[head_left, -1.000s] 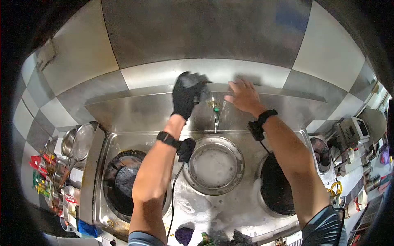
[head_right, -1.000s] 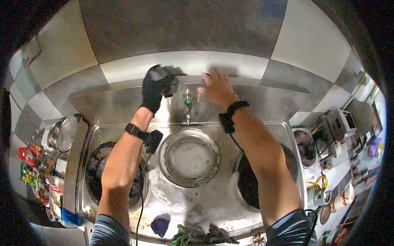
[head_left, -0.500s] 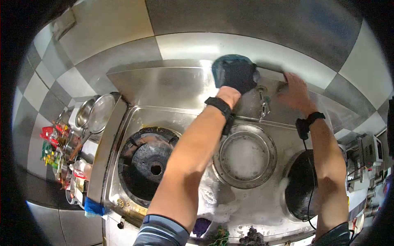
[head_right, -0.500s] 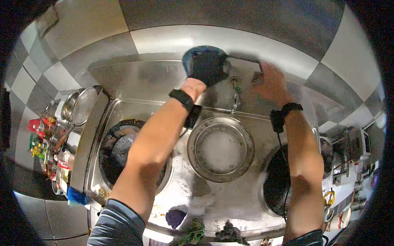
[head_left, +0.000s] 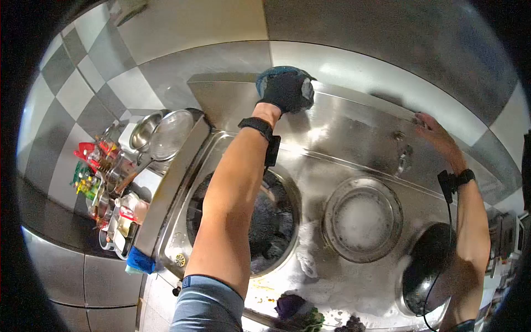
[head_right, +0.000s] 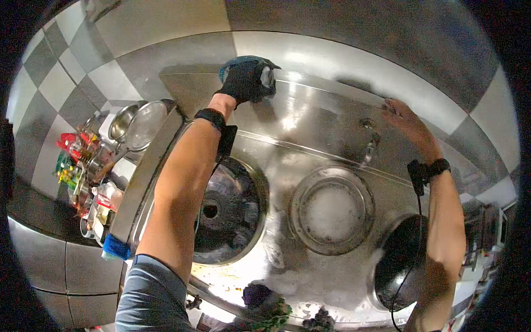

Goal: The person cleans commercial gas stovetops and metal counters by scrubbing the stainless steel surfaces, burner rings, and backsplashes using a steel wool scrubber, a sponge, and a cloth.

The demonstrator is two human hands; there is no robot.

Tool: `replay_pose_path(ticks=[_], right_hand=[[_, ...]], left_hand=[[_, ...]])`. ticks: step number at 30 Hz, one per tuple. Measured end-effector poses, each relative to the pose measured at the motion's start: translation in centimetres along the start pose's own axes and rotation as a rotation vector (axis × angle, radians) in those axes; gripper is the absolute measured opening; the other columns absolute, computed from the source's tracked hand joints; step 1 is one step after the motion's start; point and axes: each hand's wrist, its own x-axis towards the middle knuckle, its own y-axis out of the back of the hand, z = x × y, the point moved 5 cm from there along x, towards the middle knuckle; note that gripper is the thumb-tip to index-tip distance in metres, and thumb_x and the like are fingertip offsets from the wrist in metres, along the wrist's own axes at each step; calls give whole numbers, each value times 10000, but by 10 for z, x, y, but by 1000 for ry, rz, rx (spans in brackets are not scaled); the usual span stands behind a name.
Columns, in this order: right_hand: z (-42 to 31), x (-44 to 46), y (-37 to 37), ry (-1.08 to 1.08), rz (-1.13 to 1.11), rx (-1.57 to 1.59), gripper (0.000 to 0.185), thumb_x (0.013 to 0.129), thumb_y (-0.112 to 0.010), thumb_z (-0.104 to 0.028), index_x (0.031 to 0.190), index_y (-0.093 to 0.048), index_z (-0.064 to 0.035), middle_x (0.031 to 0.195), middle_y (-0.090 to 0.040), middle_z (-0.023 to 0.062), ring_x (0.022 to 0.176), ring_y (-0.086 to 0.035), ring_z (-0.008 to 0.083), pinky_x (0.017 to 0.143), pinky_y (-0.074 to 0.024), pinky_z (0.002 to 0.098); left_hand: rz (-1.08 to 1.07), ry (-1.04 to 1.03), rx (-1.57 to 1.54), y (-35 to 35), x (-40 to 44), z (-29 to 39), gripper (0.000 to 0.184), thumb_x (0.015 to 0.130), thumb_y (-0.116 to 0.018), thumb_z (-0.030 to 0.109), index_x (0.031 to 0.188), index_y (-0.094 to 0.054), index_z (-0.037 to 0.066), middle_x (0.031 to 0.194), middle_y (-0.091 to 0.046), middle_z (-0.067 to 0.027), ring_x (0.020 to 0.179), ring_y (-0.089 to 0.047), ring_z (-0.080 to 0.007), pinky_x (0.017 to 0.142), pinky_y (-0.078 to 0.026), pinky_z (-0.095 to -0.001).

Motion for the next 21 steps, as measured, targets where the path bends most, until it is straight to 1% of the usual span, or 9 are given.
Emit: replay_pose_path(ticks=[1,2,6,10,14,16,17,19,21], right_hand=[[-13,6,-12,-31,-75,59,784,915,-750,-392,1535,-416,-49,1559,-428,205,1477,-388,323,1216,-324,453],[-23,18,-27,71,-77,-140,807,902,-758,-403,1540,-409,-54,1572,-411,208,1477,-386,336,1217,-325,455],[-82,31,-88,343,44,-677,894,845,-798,-398,1560,-373,-69,1582,-387,227,1458,-396,389,1211,-338,452],[-134,33,-113,231,6,-643,932,846,-779,-506,1551,-380,-45,1579,-381,263,1482,-346,422,1211,-333,489],[-148,32,-122,196,40,-721,1015,782,-833,-446,1574,-331,-55,1616,-330,237,1485,-321,454,1210,-328,519],[-159,32,-128,142,41,-719,1044,763,-847,-425,1582,-312,-60,1630,-311,223,1487,-317,454,1212,-326,522],[-162,35,-130,110,46,-750,1070,753,-857,-406,1591,-286,-66,1640,-296,209,1496,-303,449,1216,-316,526],[-162,39,-134,78,49,-777,1096,743,-866,-388,1600,-259,-72,1650,-281,195,1504,-289,444,1221,-306,530],[-158,41,-137,84,92,-777,1105,749,-866,-370,1608,-230,-89,1650,-283,183,1523,-253,432,1216,-282,582]], left_hand=[[81,-23,-38,1,-5,-17,361,746,-743,398,967,-763,113,928,-738,-177,858,-715,-369,800,-563,-486],[162,-46,-78,0,-11,-35,426,714,-794,434,1014,-767,133,956,-737,-172,881,-710,-367,815,-565,-480],[100,-25,-77,8,-29,-100,465,709,-800,433,1073,-763,147,998,-738,-166,922,-704,-375,859,-559,-483],[225,-32,-73,20,-64,-176,457,724,-777,452,1056,-758,139,975,-739,-161,917,-705,-365,831,-554,-468],[318,16,-91,21,-91,-244,446,742,-756,472,1024,-753,126,885,-739,-141,856,-712,-343,787,-549,-465],[383,106,-37,31,-111,-259,511,770,-756,483,1130,-719,122,1071,-729,-147,1011,-685,-332,909,-522,-462],[388,105,-42,19,-118,-275,511,770,-756,483,1130,-719,122,1071,-729,-147,1011,-685,-332,909,-522,-462],[547,244,9,-13,-137,-315,647,812,-743,524,1304,-644,115,1335,-630,-179,1225,-583,-381,1062,-444,-460],[647,400,-104,-17,-142,-302,737,836,-721,540,1391,-548,86,1387,-572,-224,1268,-536,-415,1095,-408,-476]])
